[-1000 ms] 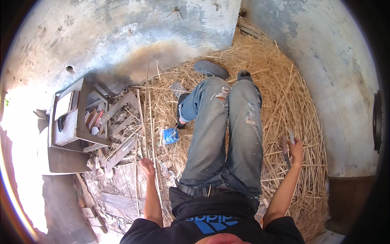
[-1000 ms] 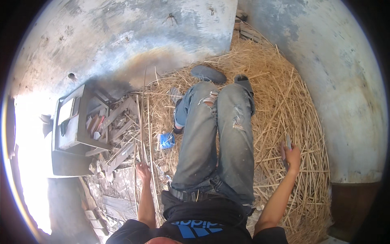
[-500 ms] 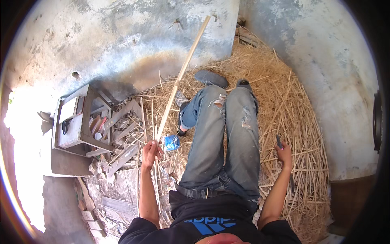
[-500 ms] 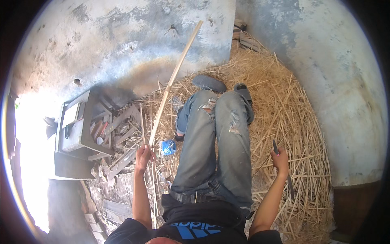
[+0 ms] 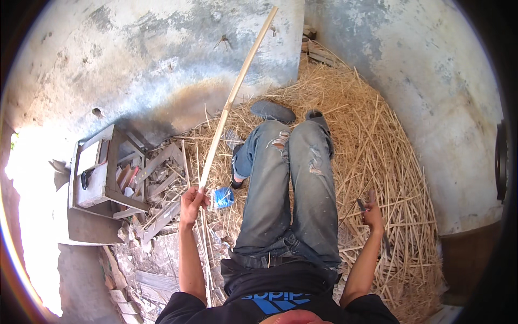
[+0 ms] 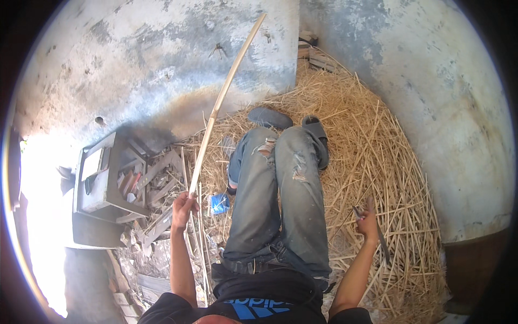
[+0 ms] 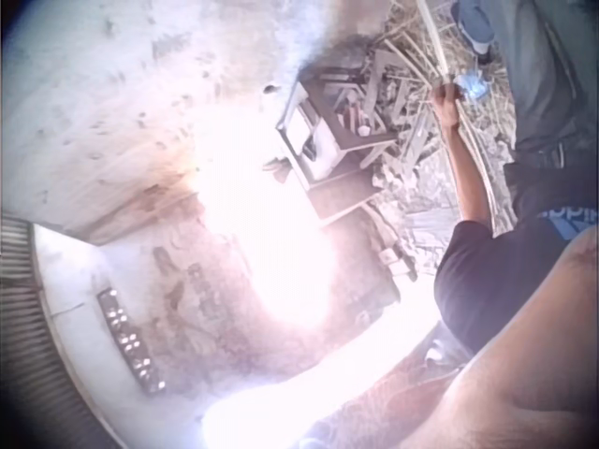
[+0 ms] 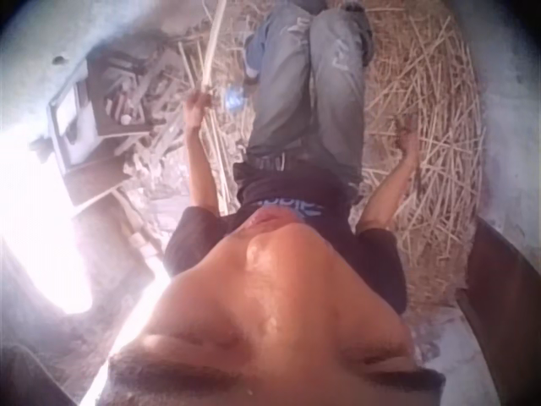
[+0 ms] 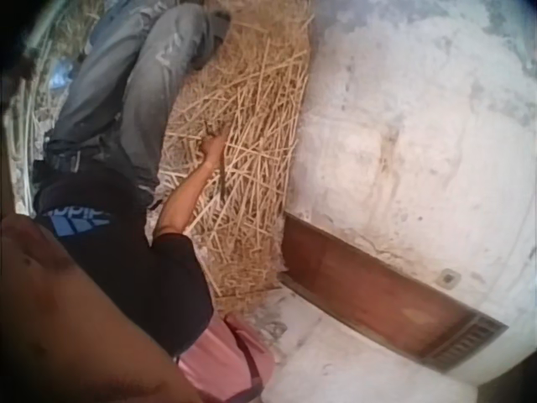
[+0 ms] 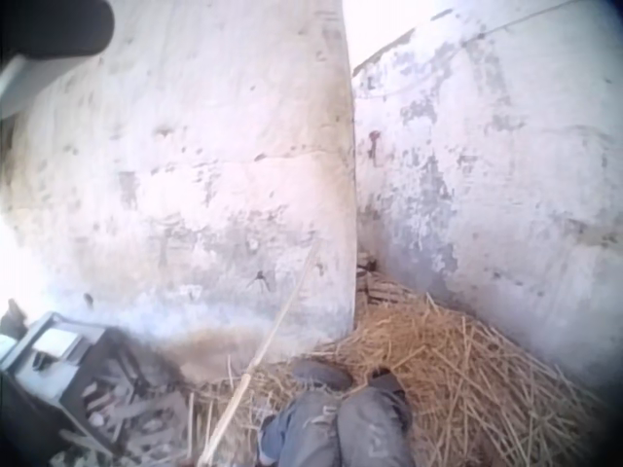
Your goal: The person uses a small hand tool to shave the outer layer off a thin wooden stick and then uses a larger blade to continue shaving a thicker piece of wood while sitting on a straw-covered floor.
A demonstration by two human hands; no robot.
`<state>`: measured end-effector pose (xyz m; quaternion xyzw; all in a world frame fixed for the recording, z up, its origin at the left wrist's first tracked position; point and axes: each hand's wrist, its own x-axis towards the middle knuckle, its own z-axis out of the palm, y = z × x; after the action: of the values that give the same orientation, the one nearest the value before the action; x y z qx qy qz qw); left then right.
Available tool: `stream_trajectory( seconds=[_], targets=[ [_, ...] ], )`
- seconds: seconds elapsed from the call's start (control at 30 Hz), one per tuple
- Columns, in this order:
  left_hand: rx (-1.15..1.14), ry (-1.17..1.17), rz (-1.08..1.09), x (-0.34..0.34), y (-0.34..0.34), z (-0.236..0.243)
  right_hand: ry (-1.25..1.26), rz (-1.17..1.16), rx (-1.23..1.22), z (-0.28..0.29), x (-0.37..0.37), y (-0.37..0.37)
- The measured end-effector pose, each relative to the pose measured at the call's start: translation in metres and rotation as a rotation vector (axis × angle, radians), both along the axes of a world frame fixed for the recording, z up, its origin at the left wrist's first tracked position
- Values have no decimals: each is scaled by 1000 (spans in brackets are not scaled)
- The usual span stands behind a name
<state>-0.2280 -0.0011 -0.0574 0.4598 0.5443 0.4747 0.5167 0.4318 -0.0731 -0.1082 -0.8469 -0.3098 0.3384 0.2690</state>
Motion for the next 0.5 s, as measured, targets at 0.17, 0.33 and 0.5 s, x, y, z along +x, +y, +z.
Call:
stream_trajectory(
  seconds=[0.17, 0.33, 0.5],
  targets=[
    [67, -11, 7, -10, 5, 2, 63, 78, -99, -21, 4, -7],
    [200, 158, 168, -25, 12, 27, 79, 167, -164, -54, 4, -19],
    [542, 423, 441, -63, 19, 80, -86, 491, -164, -80, -15, -23]
  ],
)
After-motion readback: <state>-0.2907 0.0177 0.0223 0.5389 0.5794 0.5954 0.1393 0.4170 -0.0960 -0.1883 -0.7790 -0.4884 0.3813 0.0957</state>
